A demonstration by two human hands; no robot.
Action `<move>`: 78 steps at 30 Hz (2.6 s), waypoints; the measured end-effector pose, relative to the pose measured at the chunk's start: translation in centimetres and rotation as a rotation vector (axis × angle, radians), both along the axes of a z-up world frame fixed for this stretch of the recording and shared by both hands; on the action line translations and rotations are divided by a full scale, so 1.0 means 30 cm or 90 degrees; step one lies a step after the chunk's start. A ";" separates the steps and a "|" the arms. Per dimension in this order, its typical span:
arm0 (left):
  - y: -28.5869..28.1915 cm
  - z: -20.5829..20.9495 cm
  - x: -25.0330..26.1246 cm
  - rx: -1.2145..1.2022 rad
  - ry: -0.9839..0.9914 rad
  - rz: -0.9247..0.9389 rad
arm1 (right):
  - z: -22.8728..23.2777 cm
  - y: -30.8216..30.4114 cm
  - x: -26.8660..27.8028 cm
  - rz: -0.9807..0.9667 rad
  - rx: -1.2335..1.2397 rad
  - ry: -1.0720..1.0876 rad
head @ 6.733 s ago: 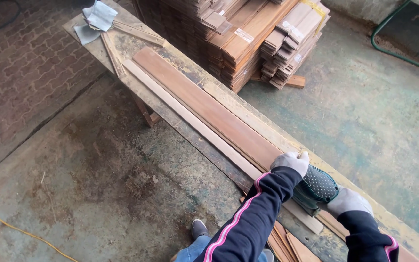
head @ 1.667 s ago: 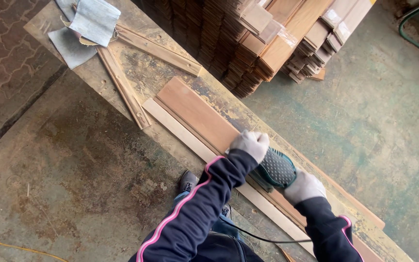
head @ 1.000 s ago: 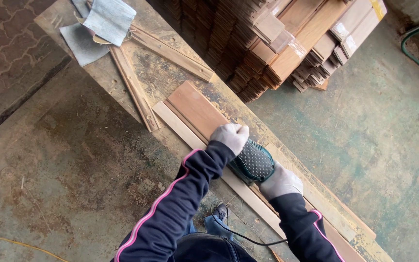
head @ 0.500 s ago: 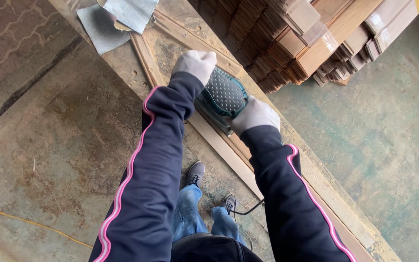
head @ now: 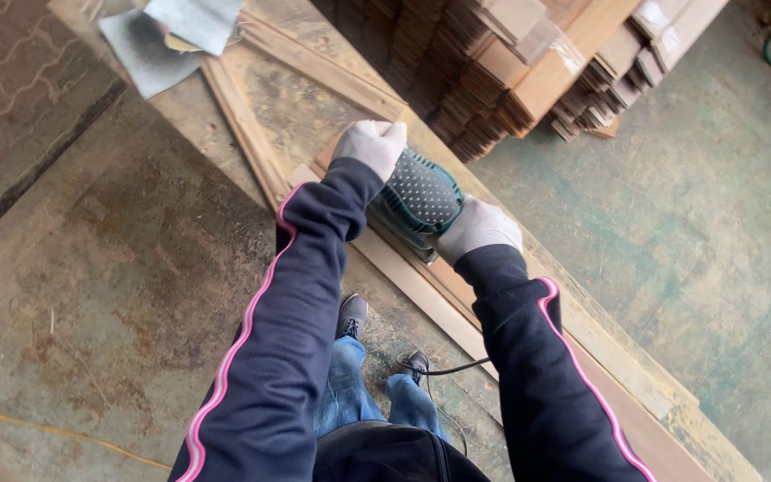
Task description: Sand a long plank of wood using an electric orbital sander.
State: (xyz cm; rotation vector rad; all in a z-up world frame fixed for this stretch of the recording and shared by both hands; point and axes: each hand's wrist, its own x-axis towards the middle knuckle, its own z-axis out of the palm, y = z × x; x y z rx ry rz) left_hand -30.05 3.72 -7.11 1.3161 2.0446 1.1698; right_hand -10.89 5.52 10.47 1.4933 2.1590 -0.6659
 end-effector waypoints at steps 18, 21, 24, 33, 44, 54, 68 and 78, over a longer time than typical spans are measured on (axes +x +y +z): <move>-0.156 0.143 0.779 0.001 0.104 -0.366 | -0.007 -0.249 0.951 -0.184 -0.017 0.196; -0.176 0.132 1.064 -0.045 -0.019 -0.331 | -0.024 -0.285 1.206 -0.192 -0.010 0.177; -0.199 0.184 1.381 -0.110 -0.180 -0.280 | -0.021 -0.317 1.468 -0.215 -0.012 0.151; -0.307 0.291 2.225 -0.230 -0.040 -0.204 | -0.022 -0.399 2.162 -0.239 -0.060 -0.035; -0.298 0.242 2.548 -0.259 -0.161 -0.232 | -0.134 -0.378 2.512 -0.231 -0.102 -0.215; -0.245 0.299 2.238 -0.287 -0.102 -0.173 | -0.135 -0.270 2.235 -0.164 -0.137 -0.222; -0.180 0.227 1.712 -0.254 -0.078 -0.053 | -0.010 -0.170 1.632 -0.083 -0.061 -0.105; -0.125 0.211 1.492 -0.249 -0.061 -0.035 | -0.016 -0.106 1.406 -0.072 -0.071 -0.135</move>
